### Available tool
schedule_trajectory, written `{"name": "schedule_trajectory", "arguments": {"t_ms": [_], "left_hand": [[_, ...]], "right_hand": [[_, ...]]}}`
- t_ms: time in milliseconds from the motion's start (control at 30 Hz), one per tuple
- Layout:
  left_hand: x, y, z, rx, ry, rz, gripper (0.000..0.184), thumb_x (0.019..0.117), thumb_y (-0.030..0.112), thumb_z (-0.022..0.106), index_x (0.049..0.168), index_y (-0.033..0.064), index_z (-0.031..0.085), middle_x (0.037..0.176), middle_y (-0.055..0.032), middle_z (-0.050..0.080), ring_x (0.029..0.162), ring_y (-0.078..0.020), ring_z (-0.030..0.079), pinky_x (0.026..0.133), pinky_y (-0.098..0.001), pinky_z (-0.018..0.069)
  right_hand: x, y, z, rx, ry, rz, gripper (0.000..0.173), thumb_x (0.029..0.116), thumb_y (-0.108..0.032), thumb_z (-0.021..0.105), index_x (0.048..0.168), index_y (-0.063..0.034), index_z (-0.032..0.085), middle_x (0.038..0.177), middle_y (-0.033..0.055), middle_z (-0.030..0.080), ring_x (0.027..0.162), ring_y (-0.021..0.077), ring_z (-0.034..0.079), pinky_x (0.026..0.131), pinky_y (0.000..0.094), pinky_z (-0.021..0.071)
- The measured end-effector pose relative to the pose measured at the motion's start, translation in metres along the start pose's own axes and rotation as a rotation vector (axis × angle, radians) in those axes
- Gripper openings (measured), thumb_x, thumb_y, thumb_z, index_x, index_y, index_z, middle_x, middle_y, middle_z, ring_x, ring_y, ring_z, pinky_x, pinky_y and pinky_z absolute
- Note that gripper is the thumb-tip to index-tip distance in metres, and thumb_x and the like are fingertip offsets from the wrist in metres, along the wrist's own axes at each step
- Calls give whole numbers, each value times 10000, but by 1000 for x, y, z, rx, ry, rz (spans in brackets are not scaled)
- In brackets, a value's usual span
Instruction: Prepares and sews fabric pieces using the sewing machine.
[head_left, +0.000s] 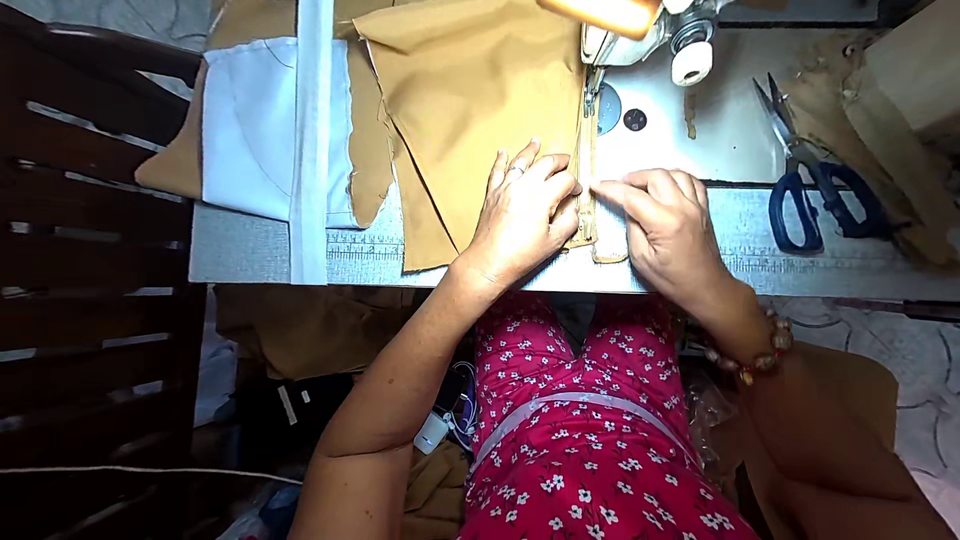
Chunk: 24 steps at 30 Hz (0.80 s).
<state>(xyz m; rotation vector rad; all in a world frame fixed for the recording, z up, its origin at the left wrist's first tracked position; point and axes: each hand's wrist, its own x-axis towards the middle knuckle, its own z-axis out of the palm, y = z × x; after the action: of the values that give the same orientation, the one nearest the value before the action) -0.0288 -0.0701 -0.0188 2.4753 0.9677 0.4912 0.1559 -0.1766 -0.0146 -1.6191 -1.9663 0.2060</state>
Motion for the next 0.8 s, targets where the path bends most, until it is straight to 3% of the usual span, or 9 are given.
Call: {"name": "schedule_trajectory", "arguments": {"t_ms": [67, 133, 300, 433, 800], "left_hand": [[-2, 1, -1, 0, 8, -5, 299, 998, 259, 542, 1120, 115, 775, 1379, -122, 657, 1421, -427, 463, 1164, -703, 225], [-5, 0, -2, -10, 6, -5, 309, 1009, 262, 546, 1163, 125, 776, 1401, -131, 642, 1426, -442, 452, 1167, -711, 209], [-15, 3, -1, -14, 8, -29, 334, 1016, 290, 525, 1211, 173, 769, 1441, -111, 617, 1460, -461, 394, 1158, -751, 148], [-19, 2, 0, 5, 16, -51, 364, 1023, 336, 502, 1264, 226, 752, 1526, -93, 543, 1506, -500, 281, 1122, -817, 33], [-10, -1, 0, -19, -18, -86, 385, 1043, 358, 506, 1350, 232, 701, 1569, -83, 495, 1523, -487, 250, 1131, -802, 1]], "right_hand": [[0, 3, 2, -5, -33, -28, 427, 946, 49, 518, 1286, -112, 719, 1272, 237, 617, 1172, 449, 552, 984, 580, 403], [-8, 3, 4, -39, -71, -59, 404, 930, 24, 533, 1228, -143, 750, 1292, 239, 624, 1214, 480, 552, 1028, 663, 368], [-24, 0, 11, -100, -53, -42, 434, 917, -17, 533, 1247, -194, 752, 1281, 221, 660, 1251, 508, 558, 1078, 741, 287], [-19, 5, 13, -77, 0, -61, 399, 902, -49, 548, 1187, -205, 779, 1234, 222, 682, 1242, 516, 566, 1073, 735, 308], [2, 16, 17, -39, 38, -88, 345, 899, -41, 534, 1084, -168, 795, 1181, 221, 693, 1231, 513, 575, 1067, 729, 330]]}}
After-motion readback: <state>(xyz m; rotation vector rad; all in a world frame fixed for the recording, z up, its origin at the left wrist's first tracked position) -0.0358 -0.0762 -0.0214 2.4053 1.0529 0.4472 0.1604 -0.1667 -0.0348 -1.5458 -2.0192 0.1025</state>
